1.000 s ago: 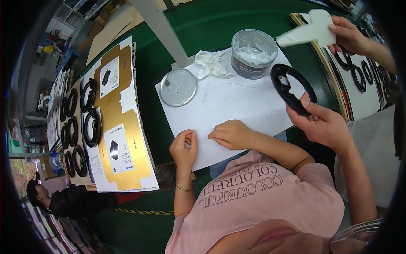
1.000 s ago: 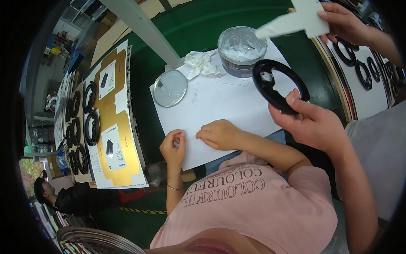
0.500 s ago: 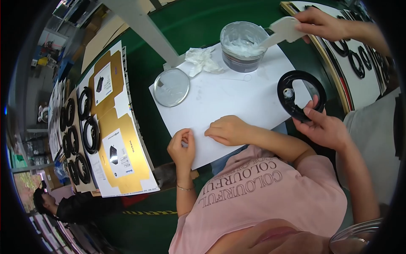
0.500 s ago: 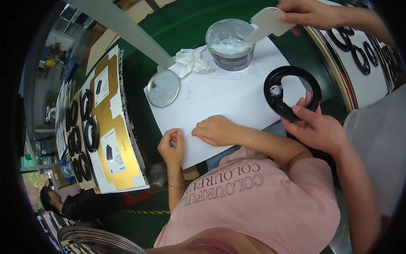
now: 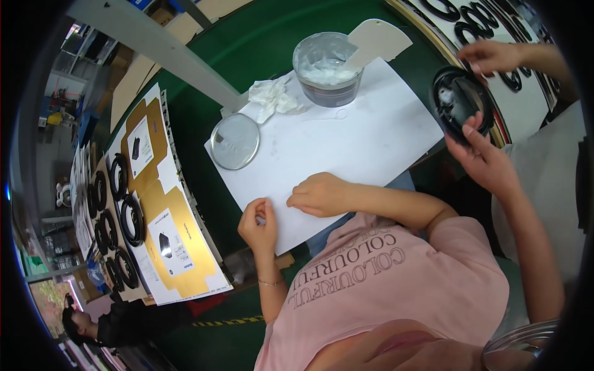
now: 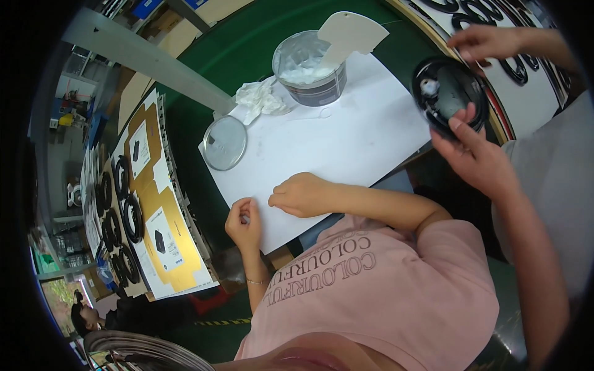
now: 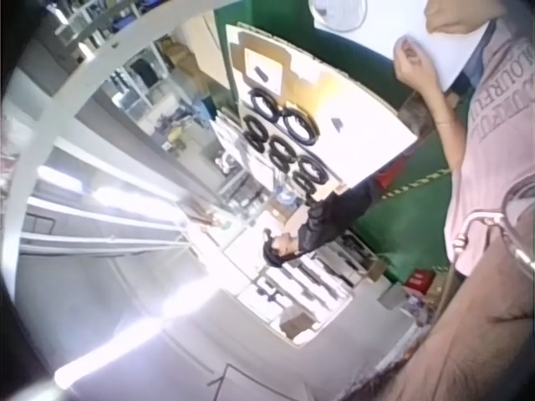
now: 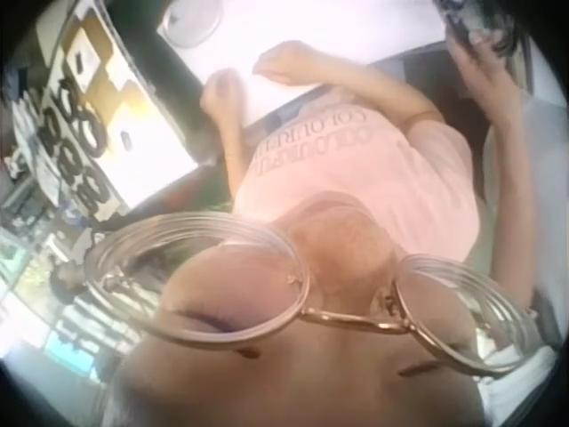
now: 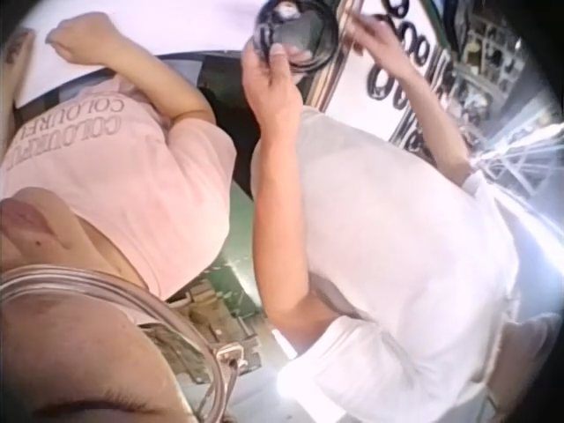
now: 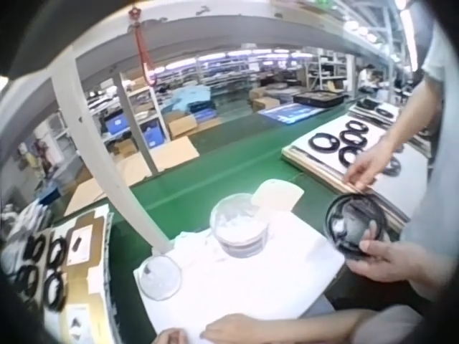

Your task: Applying a white substance, likely lubricant or sealant, to black ring-shaped components using a spatula.

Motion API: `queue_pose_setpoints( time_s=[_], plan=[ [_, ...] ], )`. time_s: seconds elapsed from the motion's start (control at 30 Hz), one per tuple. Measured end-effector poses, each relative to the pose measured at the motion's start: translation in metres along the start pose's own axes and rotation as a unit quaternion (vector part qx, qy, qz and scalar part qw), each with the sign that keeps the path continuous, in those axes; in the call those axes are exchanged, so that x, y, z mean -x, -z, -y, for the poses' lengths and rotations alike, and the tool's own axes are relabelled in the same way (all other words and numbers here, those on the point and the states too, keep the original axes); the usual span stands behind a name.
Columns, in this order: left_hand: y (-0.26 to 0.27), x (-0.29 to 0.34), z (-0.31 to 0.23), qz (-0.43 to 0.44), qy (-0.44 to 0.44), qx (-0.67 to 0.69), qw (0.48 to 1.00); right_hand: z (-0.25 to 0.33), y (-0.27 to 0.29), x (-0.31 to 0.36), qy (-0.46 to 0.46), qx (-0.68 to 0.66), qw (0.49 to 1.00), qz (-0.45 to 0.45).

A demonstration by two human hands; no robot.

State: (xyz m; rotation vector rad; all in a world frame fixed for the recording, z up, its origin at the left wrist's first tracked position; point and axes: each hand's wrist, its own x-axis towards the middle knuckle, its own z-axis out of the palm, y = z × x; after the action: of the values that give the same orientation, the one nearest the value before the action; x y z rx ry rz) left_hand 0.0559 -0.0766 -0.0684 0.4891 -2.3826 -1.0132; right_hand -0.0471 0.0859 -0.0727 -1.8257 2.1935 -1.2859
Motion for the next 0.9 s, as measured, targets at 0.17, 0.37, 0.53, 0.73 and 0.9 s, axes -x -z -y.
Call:
queue_pose_setpoints(
  time_s=[0.17,0.37,0.53,0.73,0.9],
  plan=[
    [-0.001,0.000,-0.003,0.003,0.008,-0.010,1.000,0.002,0.001,0.002,-0.002,0.032,0.999,0.005],
    [-0.002,0.001,-0.006,0.003,0.017,-0.044,0.999,0.008,0.010,0.004,0.033,0.078,0.995,0.061],
    [0.000,0.001,-0.013,0.013,0.015,-0.059,0.998,0.012,0.028,0.008,0.039,0.072,0.994,0.074],
    [0.014,-0.001,-0.045,0.073,-0.011,-0.161,0.984,-0.001,0.052,0.015,0.023,0.073,0.993,0.087],
    [0.047,0.008,-0.068,0.174,-0.037,-0.210,0.961,-0.005,0.058,0.007,-0.029,0.009,0.992,0.120]
  ],
)
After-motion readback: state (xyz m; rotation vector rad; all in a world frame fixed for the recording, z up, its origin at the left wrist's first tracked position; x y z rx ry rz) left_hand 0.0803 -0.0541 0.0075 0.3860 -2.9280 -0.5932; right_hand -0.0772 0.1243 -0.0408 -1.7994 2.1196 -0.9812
